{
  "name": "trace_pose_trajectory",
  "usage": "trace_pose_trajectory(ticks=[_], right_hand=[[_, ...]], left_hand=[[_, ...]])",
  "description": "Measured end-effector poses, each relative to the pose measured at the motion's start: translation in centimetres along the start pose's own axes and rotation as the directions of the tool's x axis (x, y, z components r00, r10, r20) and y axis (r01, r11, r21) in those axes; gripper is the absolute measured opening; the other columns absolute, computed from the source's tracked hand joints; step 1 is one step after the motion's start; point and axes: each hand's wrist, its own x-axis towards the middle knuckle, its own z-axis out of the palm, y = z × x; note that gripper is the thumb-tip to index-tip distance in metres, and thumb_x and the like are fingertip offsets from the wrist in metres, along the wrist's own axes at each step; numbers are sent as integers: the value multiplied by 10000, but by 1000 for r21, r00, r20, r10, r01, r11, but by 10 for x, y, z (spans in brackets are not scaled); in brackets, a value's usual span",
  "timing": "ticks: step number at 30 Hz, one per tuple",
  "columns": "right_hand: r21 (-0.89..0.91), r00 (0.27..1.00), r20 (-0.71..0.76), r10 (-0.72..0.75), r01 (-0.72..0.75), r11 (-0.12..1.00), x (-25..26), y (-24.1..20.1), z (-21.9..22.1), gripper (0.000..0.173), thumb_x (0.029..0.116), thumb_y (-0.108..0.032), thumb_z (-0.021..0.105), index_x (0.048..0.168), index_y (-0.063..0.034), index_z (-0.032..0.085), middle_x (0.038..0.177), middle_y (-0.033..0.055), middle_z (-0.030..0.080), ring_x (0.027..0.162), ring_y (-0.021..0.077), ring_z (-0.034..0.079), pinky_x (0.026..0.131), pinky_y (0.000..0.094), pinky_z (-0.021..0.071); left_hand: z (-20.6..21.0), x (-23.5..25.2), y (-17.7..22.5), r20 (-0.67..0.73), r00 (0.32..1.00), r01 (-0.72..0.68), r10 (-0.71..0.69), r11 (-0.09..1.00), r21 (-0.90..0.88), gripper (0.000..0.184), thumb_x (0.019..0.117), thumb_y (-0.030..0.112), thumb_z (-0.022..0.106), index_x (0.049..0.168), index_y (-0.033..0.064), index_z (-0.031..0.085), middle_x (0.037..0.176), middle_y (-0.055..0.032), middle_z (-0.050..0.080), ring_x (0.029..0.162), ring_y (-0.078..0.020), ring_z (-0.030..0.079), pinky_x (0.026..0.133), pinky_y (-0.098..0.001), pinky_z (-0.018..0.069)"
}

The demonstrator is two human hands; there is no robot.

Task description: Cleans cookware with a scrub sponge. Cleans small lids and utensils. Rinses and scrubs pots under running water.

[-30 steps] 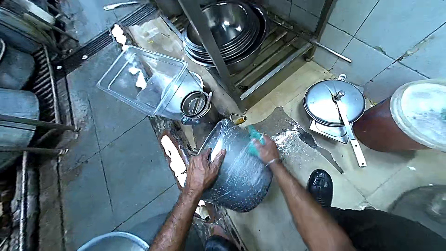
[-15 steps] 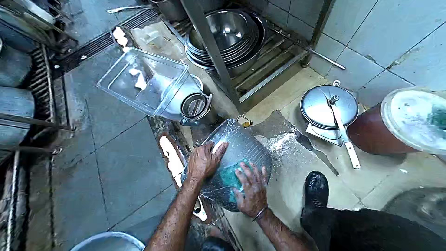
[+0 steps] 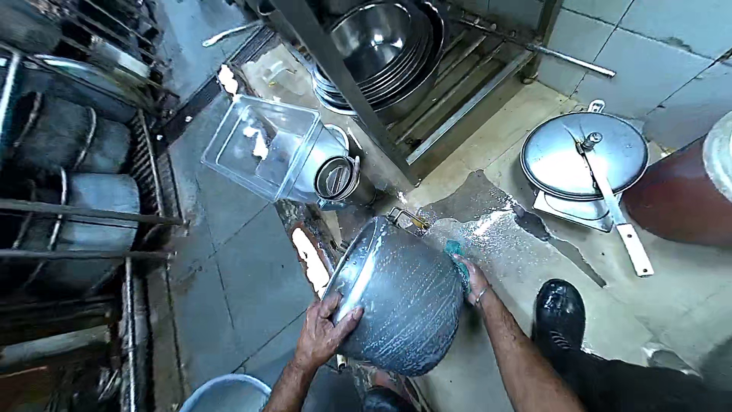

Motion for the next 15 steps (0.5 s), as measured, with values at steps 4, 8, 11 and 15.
trace_pose_trajectory(ticks=[4,8,11,15], right_hand=[[25,999,-44,8,-7,1000,-14,-5,-5,338,1039,-318,595,1253,-60,635,1077,121,695,942,205,669,808,415,566],[-31,997,-66,-45,43,999,-34,8,-13,357,1042,-219,578,1326,-3,586,1229,145,661,1085,197,643,914,406,551],[-45,994,-71,-78,75,996,-44,19,-20,342,1000,-163,617,1288,19,589,1137,142,680,987,177,668,842,373,575],[-434,997,-48,-60,33,900,-44,5,-12,413,987,-244,662,1276,49,633,1193,231,685,1112,310,662,993,497,518]], left_hand=[[1,34,40,193,944,258,-266,964,69,535,855,626,669,960,106,742,816,-1,713,768,-109,695,741,-379,593],[20,98,88,314,837,380,-448,889,254,610,935,553,678,1285,54,657,1144,-164,702,1072,-300,680,981,-555,528],[43,140,112,324,771,400,-548,813,423,586,932,502,725,1235,5,660,1138,-240,687,1088,-398,663,971,-614,506],[54,140,121,355,758,387,-548,815,431,506,952,455,719,1142,-12,682,1058,-219,691,1015,-357,672,936,-563,527]])
